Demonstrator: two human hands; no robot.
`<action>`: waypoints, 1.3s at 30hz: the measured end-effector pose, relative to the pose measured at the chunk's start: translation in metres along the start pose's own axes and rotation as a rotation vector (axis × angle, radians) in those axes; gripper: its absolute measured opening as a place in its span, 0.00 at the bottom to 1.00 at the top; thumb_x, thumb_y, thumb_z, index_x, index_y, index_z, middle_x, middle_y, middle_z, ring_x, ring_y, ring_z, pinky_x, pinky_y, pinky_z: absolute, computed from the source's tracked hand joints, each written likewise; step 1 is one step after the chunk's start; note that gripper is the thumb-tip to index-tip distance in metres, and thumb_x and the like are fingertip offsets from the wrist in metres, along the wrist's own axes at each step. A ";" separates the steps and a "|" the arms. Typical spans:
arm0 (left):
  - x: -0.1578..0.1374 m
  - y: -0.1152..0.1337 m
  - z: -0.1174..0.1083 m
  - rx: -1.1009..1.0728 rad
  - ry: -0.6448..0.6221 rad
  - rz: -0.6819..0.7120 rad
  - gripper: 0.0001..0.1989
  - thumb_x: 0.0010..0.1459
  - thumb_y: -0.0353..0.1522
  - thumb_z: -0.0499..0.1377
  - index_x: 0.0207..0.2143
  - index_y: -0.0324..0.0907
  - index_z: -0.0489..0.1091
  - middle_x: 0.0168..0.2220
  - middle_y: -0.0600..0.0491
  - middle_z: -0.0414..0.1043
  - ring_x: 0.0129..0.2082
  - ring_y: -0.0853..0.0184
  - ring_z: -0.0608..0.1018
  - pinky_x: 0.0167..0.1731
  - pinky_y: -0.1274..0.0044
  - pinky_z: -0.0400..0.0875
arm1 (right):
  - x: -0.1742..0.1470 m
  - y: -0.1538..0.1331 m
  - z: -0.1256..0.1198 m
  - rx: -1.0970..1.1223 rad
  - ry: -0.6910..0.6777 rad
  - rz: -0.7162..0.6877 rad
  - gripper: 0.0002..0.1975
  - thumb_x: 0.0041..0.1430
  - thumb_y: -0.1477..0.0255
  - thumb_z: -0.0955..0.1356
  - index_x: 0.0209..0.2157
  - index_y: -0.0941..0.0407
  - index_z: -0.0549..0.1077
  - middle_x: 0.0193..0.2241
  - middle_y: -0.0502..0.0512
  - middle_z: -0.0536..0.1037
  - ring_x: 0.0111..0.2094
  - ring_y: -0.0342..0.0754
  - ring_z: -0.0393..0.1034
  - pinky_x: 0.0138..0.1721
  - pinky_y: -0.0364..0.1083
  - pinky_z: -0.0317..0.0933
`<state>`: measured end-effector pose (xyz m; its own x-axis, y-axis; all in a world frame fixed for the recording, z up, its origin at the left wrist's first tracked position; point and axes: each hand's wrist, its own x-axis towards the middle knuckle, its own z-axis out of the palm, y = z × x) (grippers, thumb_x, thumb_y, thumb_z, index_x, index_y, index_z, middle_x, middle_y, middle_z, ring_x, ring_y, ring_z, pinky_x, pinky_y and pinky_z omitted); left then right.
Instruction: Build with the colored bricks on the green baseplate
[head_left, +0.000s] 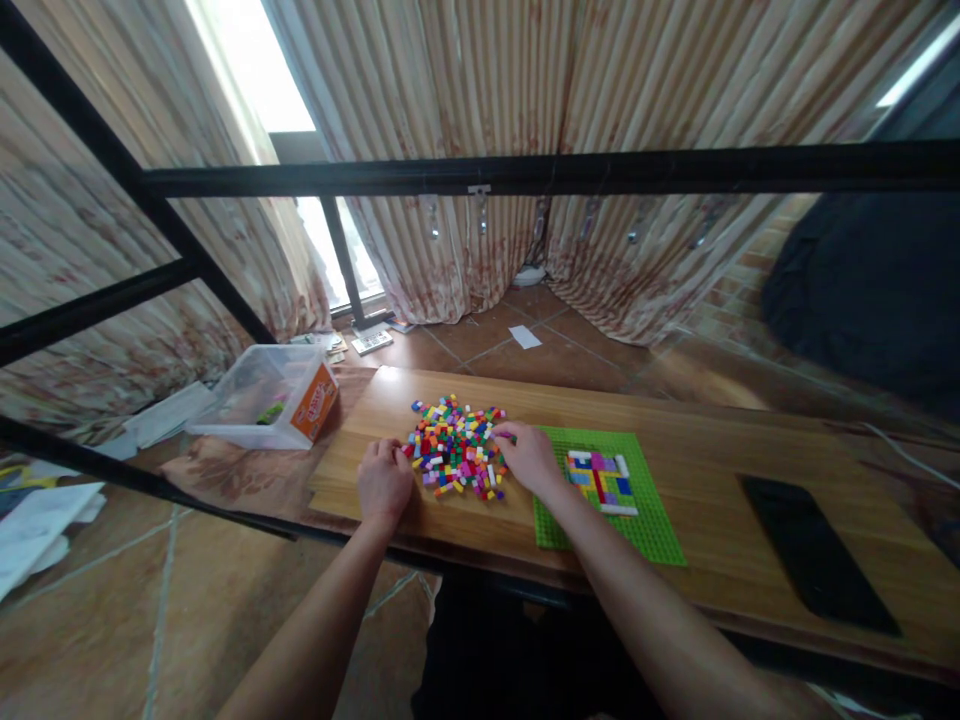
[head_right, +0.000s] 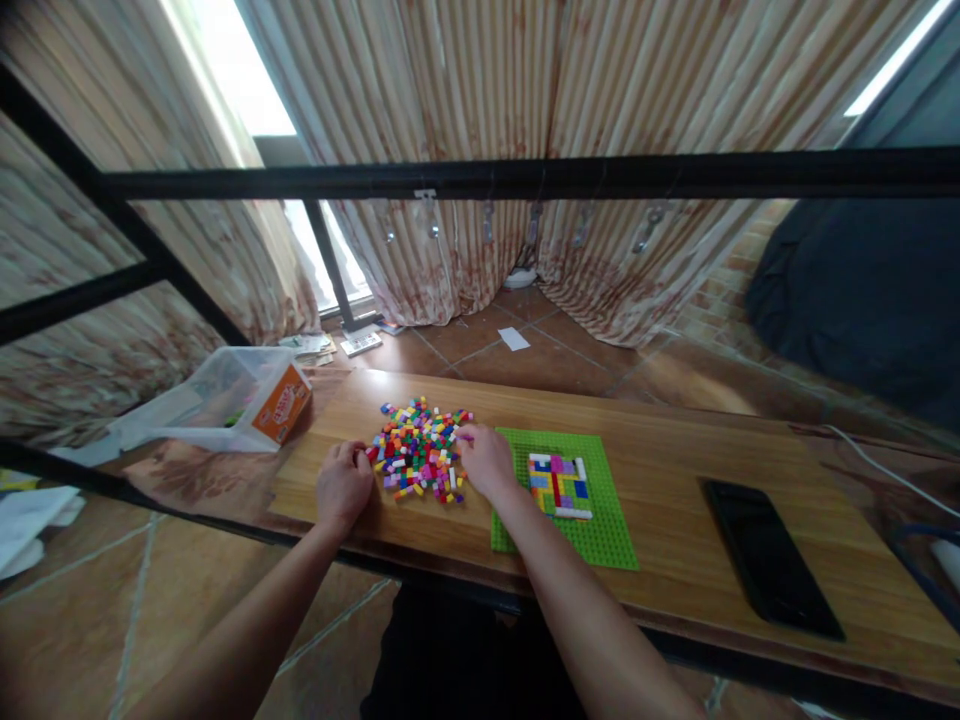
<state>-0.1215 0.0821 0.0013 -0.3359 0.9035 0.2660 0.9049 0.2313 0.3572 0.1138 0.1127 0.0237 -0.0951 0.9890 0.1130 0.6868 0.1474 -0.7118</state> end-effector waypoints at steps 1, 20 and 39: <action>0.000 0.000 0.001 0.001 0.000 -0.002 0.12 0.61 0.32 0.49 0.40 0.42 0.71 0.41 0.48 0.73 0.40 0.61 0.75 0.41 0.72 0.66 | 0.002 0.000 -0.003 -0.049 -0.025 -0.005 0.12 0.57 0.72 0.64 0.37 0.52 0.79 0.40 0.53 0.80 0.42 0.49 0.73 0.46 0.46 0.61; -0.003 0.001 -0.001 -0.027 -0.013 -0.015 0.11 0.62 0.32 0.49 0.38 0.43 0.71 0.39 0.50 0.72 0.39 0.63 0.74 0.40 0.73 0.65 | 0.041 -0.008 -0.001 -0.475 -0.284 -0.105 0.13 0.57 0.71 0.65 0.43 0.51 0.77 0.41 0.54 0.75 0.43 0.48 0.68 0.42 0.44 0.58; -0.001 0.000 -0.001 -0.012 -0.014 0.000 0.12 0.61 0.32 0.49 0.39 0.43 0.71 0.39 0.49 0.73 0.40 0.62 0.75 0.41 0.72 0.66 | 0.021 -0.029 -0.007 -0.369 -0.172 -0.127 0.08 0.59 0.73 0.65 0.37 0.56 0.76 0.41 0.58 0.76 0.42 0.49 0.70 0.44 0.45 0.60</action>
<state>-0.1211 0.0808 0.0023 -0.3319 0.9085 0.2541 0.9018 0.2266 0.3679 0.0970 0.1295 0.0516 -0.2931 0.9550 0.0445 0.8708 0.2859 -0.3999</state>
